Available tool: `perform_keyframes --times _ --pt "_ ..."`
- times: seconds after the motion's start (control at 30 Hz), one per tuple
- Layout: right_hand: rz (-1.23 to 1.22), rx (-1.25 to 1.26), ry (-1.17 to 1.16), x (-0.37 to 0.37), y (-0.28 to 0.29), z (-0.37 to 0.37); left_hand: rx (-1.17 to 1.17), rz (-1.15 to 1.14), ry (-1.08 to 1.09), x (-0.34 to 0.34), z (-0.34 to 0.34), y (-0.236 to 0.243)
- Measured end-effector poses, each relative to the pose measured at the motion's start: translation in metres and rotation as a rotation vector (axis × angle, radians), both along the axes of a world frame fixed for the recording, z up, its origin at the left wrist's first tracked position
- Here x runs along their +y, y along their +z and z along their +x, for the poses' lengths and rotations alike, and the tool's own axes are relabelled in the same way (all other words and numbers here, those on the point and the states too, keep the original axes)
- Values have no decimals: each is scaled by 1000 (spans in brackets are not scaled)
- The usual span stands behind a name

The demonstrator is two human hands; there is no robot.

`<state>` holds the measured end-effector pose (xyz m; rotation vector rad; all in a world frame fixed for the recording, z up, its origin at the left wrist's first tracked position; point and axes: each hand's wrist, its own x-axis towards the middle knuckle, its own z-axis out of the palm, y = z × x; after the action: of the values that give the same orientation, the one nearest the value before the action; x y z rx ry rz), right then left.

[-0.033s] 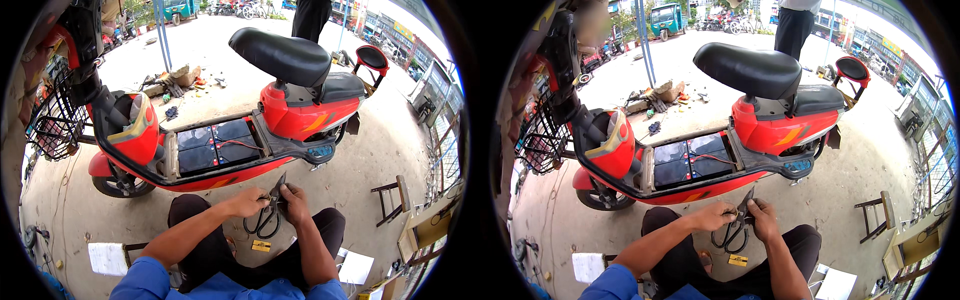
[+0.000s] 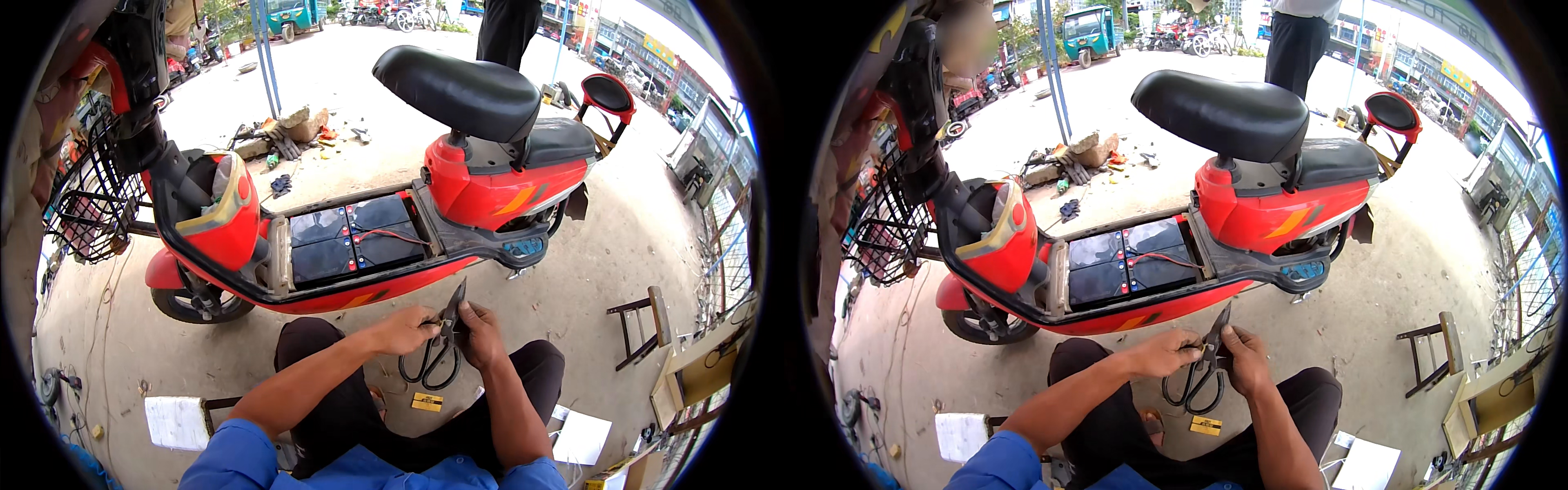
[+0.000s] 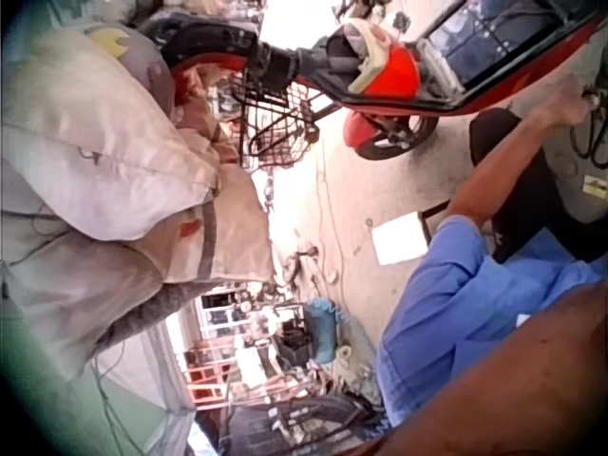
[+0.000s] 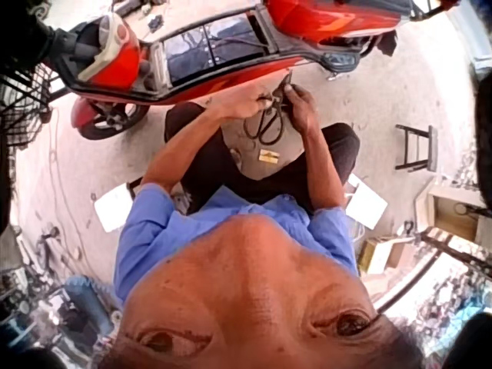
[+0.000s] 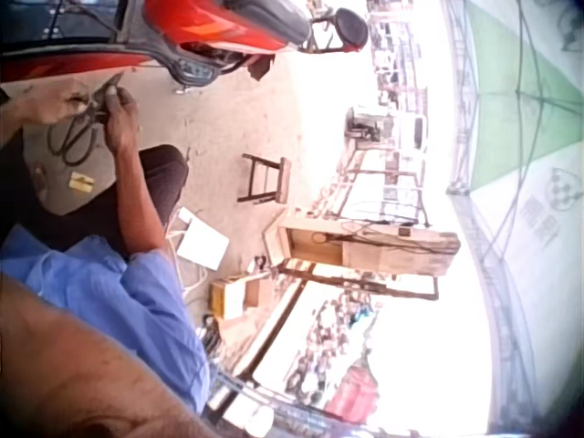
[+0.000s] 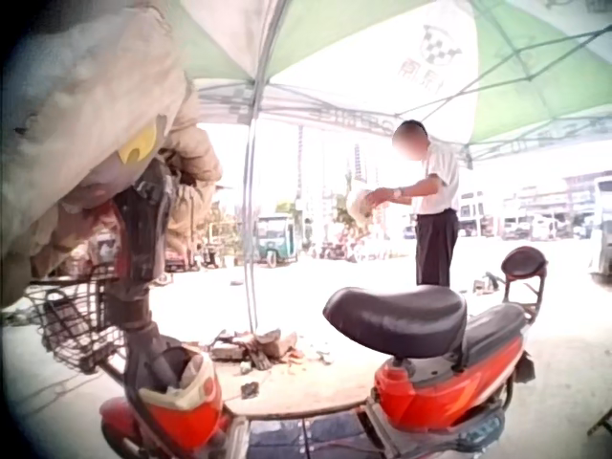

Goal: The person sits beside a red electric scooter with its seat removed, exposing the battery pack. They use pliers and a screwdriver to strip and twist wires connected to the battery terminals. Another person sits nearby holding a helmet.

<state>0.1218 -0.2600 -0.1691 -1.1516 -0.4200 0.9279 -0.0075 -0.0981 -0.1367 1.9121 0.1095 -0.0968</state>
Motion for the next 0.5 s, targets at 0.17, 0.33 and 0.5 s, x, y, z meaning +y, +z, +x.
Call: perform_keyframes --times 0.17,0.33,0.5 --pt "-10 298 100 -5 -3 -8 -40 -194 145 5 2 2" --pt "131 473 327 -13 -4 -13 -114 -314 258 0 6 8" --pt "268 435 465 -16 3 -14 -124 -248 234 -3 8 9"
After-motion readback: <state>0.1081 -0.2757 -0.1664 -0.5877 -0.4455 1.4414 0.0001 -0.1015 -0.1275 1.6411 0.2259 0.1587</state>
